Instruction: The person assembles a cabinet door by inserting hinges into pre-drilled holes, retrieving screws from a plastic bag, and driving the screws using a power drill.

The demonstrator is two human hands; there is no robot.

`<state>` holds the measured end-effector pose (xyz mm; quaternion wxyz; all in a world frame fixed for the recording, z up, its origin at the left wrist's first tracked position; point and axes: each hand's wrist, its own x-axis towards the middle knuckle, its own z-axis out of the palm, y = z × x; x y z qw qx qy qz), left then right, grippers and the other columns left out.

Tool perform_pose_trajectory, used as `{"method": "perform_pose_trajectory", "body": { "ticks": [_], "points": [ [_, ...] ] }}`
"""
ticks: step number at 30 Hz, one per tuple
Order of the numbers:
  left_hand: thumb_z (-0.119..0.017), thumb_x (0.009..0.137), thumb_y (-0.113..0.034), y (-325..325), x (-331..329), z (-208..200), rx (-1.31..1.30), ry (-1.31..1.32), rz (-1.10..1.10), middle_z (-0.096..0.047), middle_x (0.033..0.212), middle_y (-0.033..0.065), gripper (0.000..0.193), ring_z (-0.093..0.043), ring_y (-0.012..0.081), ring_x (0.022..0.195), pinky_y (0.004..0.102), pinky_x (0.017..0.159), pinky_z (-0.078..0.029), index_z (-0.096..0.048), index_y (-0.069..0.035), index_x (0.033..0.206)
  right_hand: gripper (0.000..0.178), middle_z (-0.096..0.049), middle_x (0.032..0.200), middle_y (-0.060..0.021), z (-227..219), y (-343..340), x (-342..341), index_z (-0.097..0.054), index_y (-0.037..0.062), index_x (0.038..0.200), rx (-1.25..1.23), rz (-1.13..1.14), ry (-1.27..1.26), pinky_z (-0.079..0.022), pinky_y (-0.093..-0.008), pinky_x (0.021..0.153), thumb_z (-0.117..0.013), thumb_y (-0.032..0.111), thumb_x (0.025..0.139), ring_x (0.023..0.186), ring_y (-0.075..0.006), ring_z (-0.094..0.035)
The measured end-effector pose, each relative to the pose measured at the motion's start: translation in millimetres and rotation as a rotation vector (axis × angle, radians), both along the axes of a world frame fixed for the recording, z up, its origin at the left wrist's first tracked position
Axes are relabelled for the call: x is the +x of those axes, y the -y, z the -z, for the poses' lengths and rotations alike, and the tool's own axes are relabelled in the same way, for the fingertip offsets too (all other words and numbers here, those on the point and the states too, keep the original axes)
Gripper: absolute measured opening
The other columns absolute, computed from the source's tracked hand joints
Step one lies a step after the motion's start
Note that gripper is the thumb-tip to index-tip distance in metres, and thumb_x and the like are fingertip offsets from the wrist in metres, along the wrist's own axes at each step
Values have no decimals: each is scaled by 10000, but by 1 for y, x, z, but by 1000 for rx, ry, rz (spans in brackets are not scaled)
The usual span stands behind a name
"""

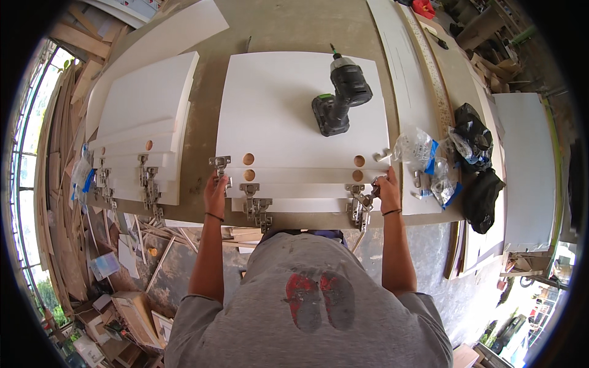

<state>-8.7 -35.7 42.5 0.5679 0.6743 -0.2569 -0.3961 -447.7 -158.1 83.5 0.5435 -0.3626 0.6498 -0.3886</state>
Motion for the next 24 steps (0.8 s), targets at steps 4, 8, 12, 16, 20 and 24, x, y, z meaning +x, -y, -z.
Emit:
{"method": "perform_pose_trajectory", "body": {
  "ticks": [4,8,12,16,20,24],
  "points": [
    [-598,847,-238,-1,4,7,64,66,31,-559,832,6,299,-485,71,741,213,659,-387,-566,-16,1045,456,-519,727,-18,-2,-7,7,-441,43,1182,2,-40,-206,-376,-213,449,-469,36,727,577,-73,-474],
    [-600,842,-240,-2,3,4,97,121,39,-566,832,13,293,-495,78,744,225,668,-397,-577,-12,1026,743,-546,722,-56,10,-11,8,-257,-51,1371,-45,-35,-179,-382,-246,432,-526,50,686,534,-89,-483],
    [-596,833,-229,0,10,4,66,111,3,-581,844,25,294,-512,92,751,246,678,-413,-580,-3,1020,752,-553,742,-66,8,-14,18,-245,-54,1374,-29,20,-78,-408,-250,463,-525,56,685,545,-107,-498],
    [-599,822,-230,9,19,2,43,230,-7,-587,836,40,295,-523,111,757,264,683,-419,-585,2,1004,752,-570,852,-104,18,-14,14,-250,-62,1367,-25,-75,-134,-460,-267,568,-533,81,686,650,-152,-550],
    [-612,811,-254,5,23,-1,108,299,-70,-591,828,49,301,-525,121,754,273,678,-418,-598,0,973,760,-562,976,-135,33,-13,15,-255,-65,1363,-68,-126,-211,-470,-273,685,-549,99,681,785,-167,-559],
    [-630,798,-270,-12,36,13,149,258,-108,-593,801,46,300,-515,115,724,280,648,-415,-615,-5,937,738,-560,954,-114,17,-17,28,-276,-42,1362,-61,-124,-124,-467,-257,628,-536,43,677,746,-147,-551]
  ]
}}
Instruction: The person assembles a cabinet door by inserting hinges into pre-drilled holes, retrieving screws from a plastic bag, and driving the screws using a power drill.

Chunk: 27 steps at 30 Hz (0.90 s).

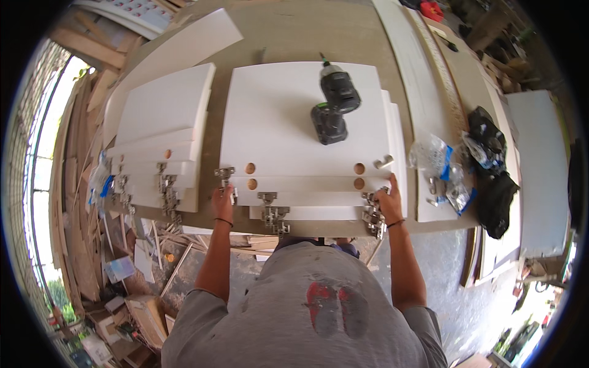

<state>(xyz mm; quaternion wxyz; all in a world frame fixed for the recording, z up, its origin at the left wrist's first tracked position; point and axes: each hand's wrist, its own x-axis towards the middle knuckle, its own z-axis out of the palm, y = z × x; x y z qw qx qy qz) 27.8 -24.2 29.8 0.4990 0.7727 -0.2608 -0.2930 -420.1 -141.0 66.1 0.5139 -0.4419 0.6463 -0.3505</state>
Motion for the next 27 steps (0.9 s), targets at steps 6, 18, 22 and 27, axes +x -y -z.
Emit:
{"method": "perform_pose_trajectory", "body": {
  "ticks": [6,18,22,27],
  "points": [
    [-643,792,-265,3,-1,-5,-12,18,69,-588,775,52,309,-518,120,691,285,630,-418,-616,-3,953,678,-515,1042,-129,-2,-6,-1,-256,-14,1373,11,85,299,-448,-246,514,-469,-10,730,706,-127,-539],
    [-655,806,-322,-21,-41,-25,16,-297,110,-532,677,85,335,-527,186,617,289,572,-428,-556,-4,774,140,-621,908,-94,6,-36,-22,-545,39,980,121,497,794,-524,-348,733,-557,111,861,804,-203,-606],
    [-622,834,-370,-23,-38,-10,241,-199,261,-506,632,28,368,-514,110,552,276,477,-429,-541,-19,758,154,-630,906,-113,-1,-48,5,-540,12,988,212,474,918,-535,-353,741,-541,108,868,864,-234,-618],
    [-622,828,-387,-8,-44,-13,304,-187,189,-508,636,37,391,-492,93,478,269,374,-403,-537,-10,776,111,-623,947,-154,18,-57,17,-540,-3,952,132,625,957,-545,-369,780,-534,61,861,859,-252,-623]
  ]
}}
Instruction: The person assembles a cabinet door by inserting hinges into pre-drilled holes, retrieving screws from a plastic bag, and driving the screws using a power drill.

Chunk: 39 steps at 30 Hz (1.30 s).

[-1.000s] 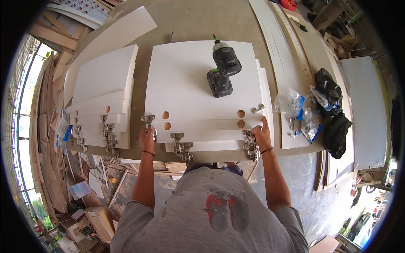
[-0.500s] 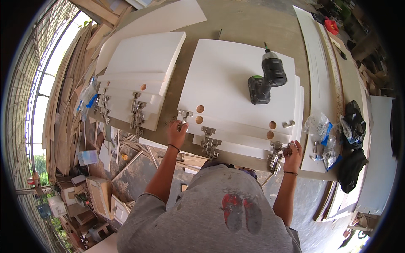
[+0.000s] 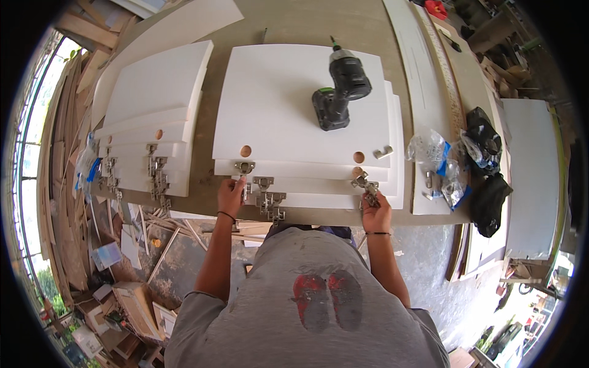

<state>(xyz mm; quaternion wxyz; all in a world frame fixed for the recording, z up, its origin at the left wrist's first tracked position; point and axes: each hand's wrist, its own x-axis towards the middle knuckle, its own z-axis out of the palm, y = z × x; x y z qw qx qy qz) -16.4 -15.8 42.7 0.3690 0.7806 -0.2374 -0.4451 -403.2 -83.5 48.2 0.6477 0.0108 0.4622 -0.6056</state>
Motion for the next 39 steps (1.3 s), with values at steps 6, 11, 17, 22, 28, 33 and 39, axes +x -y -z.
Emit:
{"method": "perform_pose_trajectory", "body": {
  "ticks": [6,11,17,22,28,33,39],
  "points": [
    [-633,803,-434,7,2,3,12,232,55,-562,622,75,449,-533,139,505,292,445,-430,-585,11,774,169,-556,794,-23,-11,-6,15,-482,56,958,102,-248,-450,-514,-270,606,-596,98,841,679,-134,-561],
    [-613,794,-494,10,4,-2,-4,416,125,-594,666,114,517,-580,203,631,328,604,-459,-602,22,767,208,-544,781,-14,-13,-8,22,-478,58,958,107,-160,-371,-520,-273,565,-622,157,846,681,-126,-562],
    [-548,805,-548,15,9,-1,120,492,169,-632,749,145,538,-613,288,734,375,657,-469,-627,-16,789,195,-541,838,-45,-18,-7,26,-480,29,972,130,-268,-559,-560,-289,529,-596,132,854,692,-141,-577],
    [-463,820,-594,26,1,-26,271,662,271,-647,815,146,555,-608,344,808,426,684,-472,-641,-69,799,118,-534,867,-71,-13,1,23,-508,9,929,38,-449,-910,-545,-260,441,-562,78,851,650,-134,-573],
    [-450,830,-583,31,-2,-42,359,743,313,-652,826,132,531,-616,331,806,423,681,-476,-644,-91,789,93,-617,751,-114,-10,9,13,-568,-4,881,-86,-628,-1187,-505,-293,441,-575,69,824,587,-176,-618],
    [-465,800,-607,36,2,-41,364,767,325,-636,786,161,570,-607,359,765,434,643,-467,-647,-73,715,91,-626,659,-139,-16,18,9,-607,25,819,-163,-726,-1372,-492,-370,530,-597,114,805,583,-262,-636],
    [-508,782,-593,41,5,-51,427,757,380,-647,765,146,543,-617,334,757,422,665,-477,-643,-76,684,87,-634,696,-116,-33,25,12,-615,82,815,-274,-767,-1795,-483,-412,586,-583,162,797,662,-334,-615]
  ]
}}
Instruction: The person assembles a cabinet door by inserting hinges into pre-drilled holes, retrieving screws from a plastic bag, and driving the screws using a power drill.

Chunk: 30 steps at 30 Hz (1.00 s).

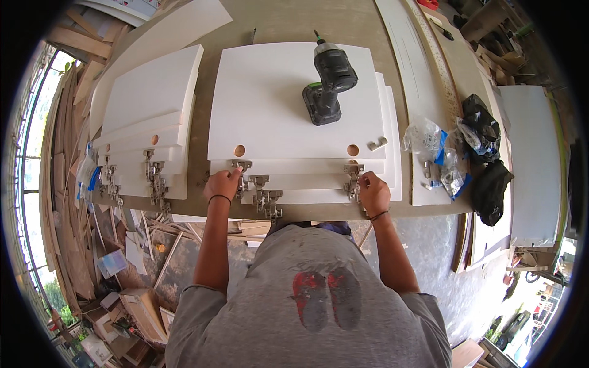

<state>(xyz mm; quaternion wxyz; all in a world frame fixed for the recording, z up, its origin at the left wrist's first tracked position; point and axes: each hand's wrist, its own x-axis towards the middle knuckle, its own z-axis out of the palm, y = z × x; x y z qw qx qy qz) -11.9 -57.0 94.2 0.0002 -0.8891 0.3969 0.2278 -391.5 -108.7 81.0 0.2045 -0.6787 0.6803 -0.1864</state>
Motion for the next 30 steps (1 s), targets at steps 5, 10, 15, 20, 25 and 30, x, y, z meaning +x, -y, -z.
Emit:
{"method": "perform_pose_trajectory", "body": {
  "ticks": [5,10,15,20,25,30],
  "points": [
    [-575,755,-558,4,3,-7,-3,30,18,-644,752,121,480,-618,319,735,424,654,-475,-634,-84,710,110,-603,810,-91,-17,13,9,-617,92,851,-121,-150,77,-481,-405,611,-612,170,773,733,-298,-606],
    [-696,710,-397,4,10,14,-312,95,141,-598,946,88,359,-584,286,879,418,711,-472,-626,-107,911,123,-582,793,-71,-16,27,12,-622,98,838,-145,-235,9,-479,-393,634,-642,157,733,769,-271,-588],
    [-735,668,-226,17,17,10,-514,108,464,-471,1141,36,408,-448,243,1072,385,842,-425,-619,-167,1054,129,-567,774,-66,-6,46,5,-620,99,804,-308,-271,-79,-470,-405,661,-657,145,689,778,-282,-554],
    [-734,665,-209,26,29,15,-472,113,571,-493,1102,38,324,-477,242,1036,398,860,-415,-649,-153,973,210,-572,762,-87,-7,56,9,-611,114,921,-260,-391,-71,-476,-418,657,-614,117,712,758,-304,-567],
    [-724,671,-195,26,34,19,-413,68,554,-476,1130,28,252,-457,238,1074,416,878,-395,-669,-174,915,306,-584,762,-100,-6,59,12,-572,152,1054,-194,-471,-63,-494,-417,623,-569,122,750,705,-312,-600],
    [-737,626,-161,33,25,14,-443,107,564,-472,1064,28,208,-474,232,1023,402,850,-393,-630,-175,803,272,-574,831,-88,-13,63,16,-552,159,1001,-126,-481,-157,-496,-421,647,-584,112,735,752,-306,-606]
  ]
}}
